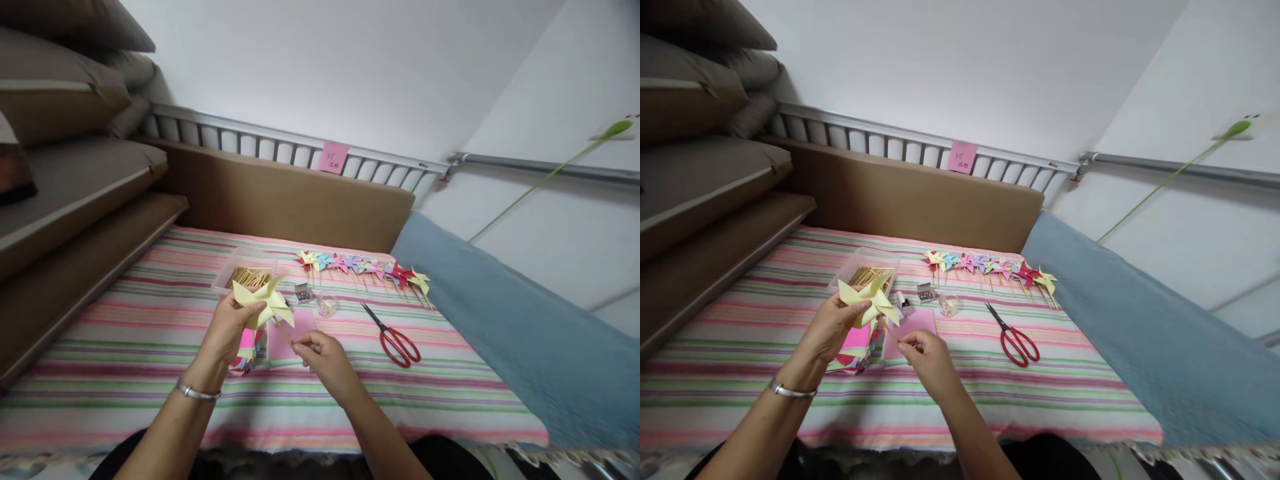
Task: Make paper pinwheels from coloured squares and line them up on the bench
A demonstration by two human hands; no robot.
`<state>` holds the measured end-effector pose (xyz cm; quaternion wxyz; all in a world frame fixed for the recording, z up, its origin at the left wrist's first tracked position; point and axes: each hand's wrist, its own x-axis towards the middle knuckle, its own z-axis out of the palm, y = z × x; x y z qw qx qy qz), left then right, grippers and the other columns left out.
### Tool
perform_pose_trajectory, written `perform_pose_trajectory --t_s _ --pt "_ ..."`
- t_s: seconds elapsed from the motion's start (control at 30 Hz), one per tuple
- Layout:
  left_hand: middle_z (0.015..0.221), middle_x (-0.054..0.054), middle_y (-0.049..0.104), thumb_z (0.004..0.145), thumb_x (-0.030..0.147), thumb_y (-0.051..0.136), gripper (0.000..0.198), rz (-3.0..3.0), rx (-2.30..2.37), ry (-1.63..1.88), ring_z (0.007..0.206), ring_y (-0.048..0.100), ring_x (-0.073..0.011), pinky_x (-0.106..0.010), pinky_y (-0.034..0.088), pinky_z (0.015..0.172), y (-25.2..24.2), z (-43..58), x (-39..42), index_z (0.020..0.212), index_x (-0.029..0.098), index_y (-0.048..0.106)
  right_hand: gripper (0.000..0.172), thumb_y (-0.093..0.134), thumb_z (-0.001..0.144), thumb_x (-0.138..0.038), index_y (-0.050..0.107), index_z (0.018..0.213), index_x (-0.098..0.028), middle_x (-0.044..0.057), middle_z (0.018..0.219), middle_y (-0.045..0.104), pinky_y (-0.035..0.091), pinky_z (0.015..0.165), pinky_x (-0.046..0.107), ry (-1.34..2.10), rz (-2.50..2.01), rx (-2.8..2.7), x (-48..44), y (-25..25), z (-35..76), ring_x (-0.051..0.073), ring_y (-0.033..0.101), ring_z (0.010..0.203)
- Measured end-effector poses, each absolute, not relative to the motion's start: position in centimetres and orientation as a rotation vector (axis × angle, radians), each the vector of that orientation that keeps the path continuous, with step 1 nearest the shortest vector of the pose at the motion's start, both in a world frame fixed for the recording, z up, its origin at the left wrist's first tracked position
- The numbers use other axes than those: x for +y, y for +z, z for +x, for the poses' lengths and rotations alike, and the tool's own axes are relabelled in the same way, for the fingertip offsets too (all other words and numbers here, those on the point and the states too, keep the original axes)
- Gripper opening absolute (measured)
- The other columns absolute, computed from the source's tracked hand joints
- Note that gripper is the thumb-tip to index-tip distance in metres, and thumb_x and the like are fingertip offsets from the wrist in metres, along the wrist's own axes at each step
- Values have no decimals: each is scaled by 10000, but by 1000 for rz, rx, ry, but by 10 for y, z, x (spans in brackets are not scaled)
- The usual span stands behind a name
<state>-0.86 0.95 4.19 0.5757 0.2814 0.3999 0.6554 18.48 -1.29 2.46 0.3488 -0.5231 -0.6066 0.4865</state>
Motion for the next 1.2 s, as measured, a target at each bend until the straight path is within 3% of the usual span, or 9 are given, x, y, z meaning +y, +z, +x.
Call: perform_pose_trajectory --t_s 0.2,0.43,0.87,1.07,1.2 --pt "733 -28 708 482 202 863 461 663 972 1569 629 646 -155 -274 500 628 49 15 -20 876 133 635 161 680 635 -318 633 660 -166 -25 540 545 375 495 241 1411 -1327 -1481 -35 19 199 118 488 509" --pt "922 -87 735 574 280 835 448 759 1012 1623 830 673 -175 -294 488 806 56 31 -48 971 138 683 242 669 622 -390 615 654 -156 -48 469 508 338 446 219 1461 -1335 -1350 -52 21 227 90 454 439" --pt "781 -89 725 595 392 786 417 950 1315 1531 738 678 -222 -345 501 729 38 73 -68 915 129 728 270 700 583 -395 592 616 -150 -50 430 513 327 422 211 1471 -1272 -1211 -67 29 277 78 441 416" --pt "991 -77 698 626 322 744 385 1309 1417 1715 895 629 -220 -378 480 862 52 82 -64 994 211 718 257 715 591 -373 584 608 -153 -51 433 515 327 417 210 1471 -1281 -1182 -75 33 292 78 441 409" --pt "1036 -73 671 587 238 764 445 1528 1312 1588 913 630 -219 -373 480 859 77 78 -65 1027 237 703 208 689 623 -331 580 607 -154 -44 448 527 340 427 210 1486 -1264 -1240 -85 40 303 82 456 418"
